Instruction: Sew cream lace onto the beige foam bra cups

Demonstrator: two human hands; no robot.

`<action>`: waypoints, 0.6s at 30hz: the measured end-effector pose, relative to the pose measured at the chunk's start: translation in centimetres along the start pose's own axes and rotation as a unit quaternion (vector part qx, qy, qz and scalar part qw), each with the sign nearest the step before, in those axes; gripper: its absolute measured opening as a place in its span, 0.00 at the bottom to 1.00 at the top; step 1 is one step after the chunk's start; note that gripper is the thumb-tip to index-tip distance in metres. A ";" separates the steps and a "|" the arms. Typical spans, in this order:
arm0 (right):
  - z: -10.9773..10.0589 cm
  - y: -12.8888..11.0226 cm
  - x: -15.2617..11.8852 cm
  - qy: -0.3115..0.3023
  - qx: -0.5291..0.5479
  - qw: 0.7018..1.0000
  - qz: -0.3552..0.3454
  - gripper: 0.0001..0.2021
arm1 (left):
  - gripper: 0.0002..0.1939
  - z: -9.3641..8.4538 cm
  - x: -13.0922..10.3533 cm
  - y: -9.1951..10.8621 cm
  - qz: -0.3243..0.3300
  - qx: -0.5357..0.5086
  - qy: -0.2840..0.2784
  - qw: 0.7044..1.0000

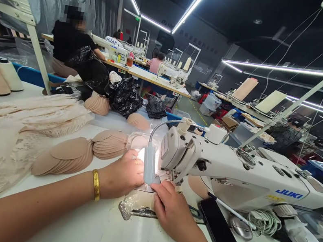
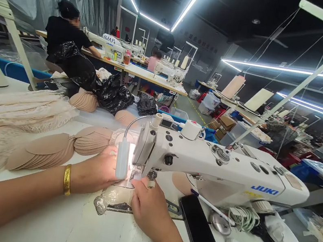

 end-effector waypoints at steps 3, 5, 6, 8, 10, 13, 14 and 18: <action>-0.1 0.0 0.0 -0.002 -0.002 1.000 0.003 0.14 | 0.16 -0.5 0.1 -2.0 -0.092 -0.018 0.067 0.993; -0.2 0.0 -0.1 -0.003 -0.004 1.000 0.003 0.12 | 0.26 -0.7 0.2 -3.6 -0.164 -0.011 0.061 0.985; -0.2 0.0 -0.1 -0.003 -0.006 1.000 0.002 0.12 | 0.29 -0.7 0.1 -4.2 -0.189 -0.005 0.038 0.981; -0.2 0.0 -0.1 -0.003 -0.008 1.000 0.000 0.11 | 0.28 -0.8 -0.2 -4.8 -0.210 0.011 -0.025 0.977; -0.1 0.1 -0.2 -0.001 -0.010 1.000 -0.002 0.11 | 0.19 -1.2 -0.7 -4.6 -0.205 0.031 -0.071 0.976; 0.0 0.2 -0.4 0.011 -0.010 1.000 -0.008 0.12 | 0.05 -2.0 -1.6 -3.2 -0.210 0.067 -0.108 0.969; 0.0 0.2 -0.4 0.016 -0.010 1.000 -0.010 0.12 | 0.04 -2.1 -1.9 -2.5 -0.209 0.071 -0.120 0.968; -0.1 0.2 -0.4 0.030 -0.012 0.999 -0.020 0.12 | 0.09 -1.4 -2.0 0.7 -0.170 0.022 -0.164 0.972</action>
Point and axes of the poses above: each hand's wrist, its own x-axis towards the middle knuckle, its own z-axis out of the palm, y = z × x, the point moved 3 cm from there along x, towards the middle knuckle, and after that the axes turned 12 degrees about -z, right-handed, at the moved point
